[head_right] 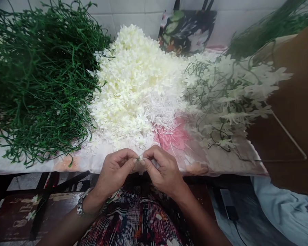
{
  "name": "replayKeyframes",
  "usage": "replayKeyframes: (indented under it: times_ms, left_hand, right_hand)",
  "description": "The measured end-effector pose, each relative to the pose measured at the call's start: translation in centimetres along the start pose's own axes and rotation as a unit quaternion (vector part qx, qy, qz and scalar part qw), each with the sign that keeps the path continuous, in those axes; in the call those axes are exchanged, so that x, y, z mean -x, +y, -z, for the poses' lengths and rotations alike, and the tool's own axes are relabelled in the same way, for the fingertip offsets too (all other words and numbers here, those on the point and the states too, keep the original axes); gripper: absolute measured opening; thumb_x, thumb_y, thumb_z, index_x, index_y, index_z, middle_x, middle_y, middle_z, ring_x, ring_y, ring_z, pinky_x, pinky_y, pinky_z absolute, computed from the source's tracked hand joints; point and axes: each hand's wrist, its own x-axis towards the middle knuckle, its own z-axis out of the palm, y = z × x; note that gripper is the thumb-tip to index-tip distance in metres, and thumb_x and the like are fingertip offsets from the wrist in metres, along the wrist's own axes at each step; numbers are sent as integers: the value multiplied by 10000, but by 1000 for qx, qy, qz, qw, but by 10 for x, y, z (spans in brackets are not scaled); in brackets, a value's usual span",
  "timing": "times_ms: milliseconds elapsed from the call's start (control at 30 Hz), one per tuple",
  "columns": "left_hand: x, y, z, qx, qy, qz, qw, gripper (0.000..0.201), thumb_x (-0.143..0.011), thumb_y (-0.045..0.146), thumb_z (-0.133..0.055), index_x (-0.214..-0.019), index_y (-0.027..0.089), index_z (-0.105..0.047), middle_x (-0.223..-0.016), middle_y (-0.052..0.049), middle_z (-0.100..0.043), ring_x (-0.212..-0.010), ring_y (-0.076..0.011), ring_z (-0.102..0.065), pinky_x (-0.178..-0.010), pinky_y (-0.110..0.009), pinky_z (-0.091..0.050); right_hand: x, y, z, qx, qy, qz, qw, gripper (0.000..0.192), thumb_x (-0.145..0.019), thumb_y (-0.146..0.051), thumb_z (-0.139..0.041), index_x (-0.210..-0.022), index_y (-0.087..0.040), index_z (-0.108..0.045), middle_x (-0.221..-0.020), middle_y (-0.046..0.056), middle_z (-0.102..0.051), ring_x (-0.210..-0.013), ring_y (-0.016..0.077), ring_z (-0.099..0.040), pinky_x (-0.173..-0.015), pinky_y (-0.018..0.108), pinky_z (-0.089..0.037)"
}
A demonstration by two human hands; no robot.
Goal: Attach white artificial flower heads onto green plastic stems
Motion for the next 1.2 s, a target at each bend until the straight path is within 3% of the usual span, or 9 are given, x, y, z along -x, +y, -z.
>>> replayKeyframes:
  times_ms: [400, 667, 833, 1200]
  left_hand:
    - [1, -2, 2, -155, 8, -119, 981, 195, -753, 89, -448, -626, 161, -576, -555, 26, -572, -508, -88, -490, -501, -184, -387]
    - [5, -4, -4, -196, 23, -122, 973, 210, -762, 100, -425, -626, 168, -569, -566, -5, -609, -526, -118, -549, -530, -218, -424]
    - [5, -3, -6, -198, 57, -141, 968, 198, -738, 81, -430, -594, 173, -530, -510, 22, -542, -480, -98, -486, -486, -198, -377]
    - [4, -5, -8, -208, 74, -162, 962, 194, -750, 66, -429, -616, 174, -517, -517, 28, -515, -474, -94, -463, -481, -199, -368]
  right_hand:
    - [-4, -1, 5, 78, -23, 102, 992, 133, -852, -87, -492, -792, -201, -527, -654, 3, -572, -595, 123, -548, -523, 233, -444]
    - [-2, 5, 4, 61, -36, 99, 993, 129, -862, -110, -481, -787, -206, -524, -641, -3, -577, -585, 120, -557, -509, 228, -450]
    - [-4, 4, 5, 46, -48, 97, 993, 144, -856, -91, -483, -775, -207, -507, -638, -5, -569, -574, 114, -546, -514, 223, -452]
    - [-2, 6, 3, 53, -50, 93, 993, 161, -834, -51, -487, -784, -203, -502, -647, -2, -555, -591, 118, -527, -537, 229, -454]
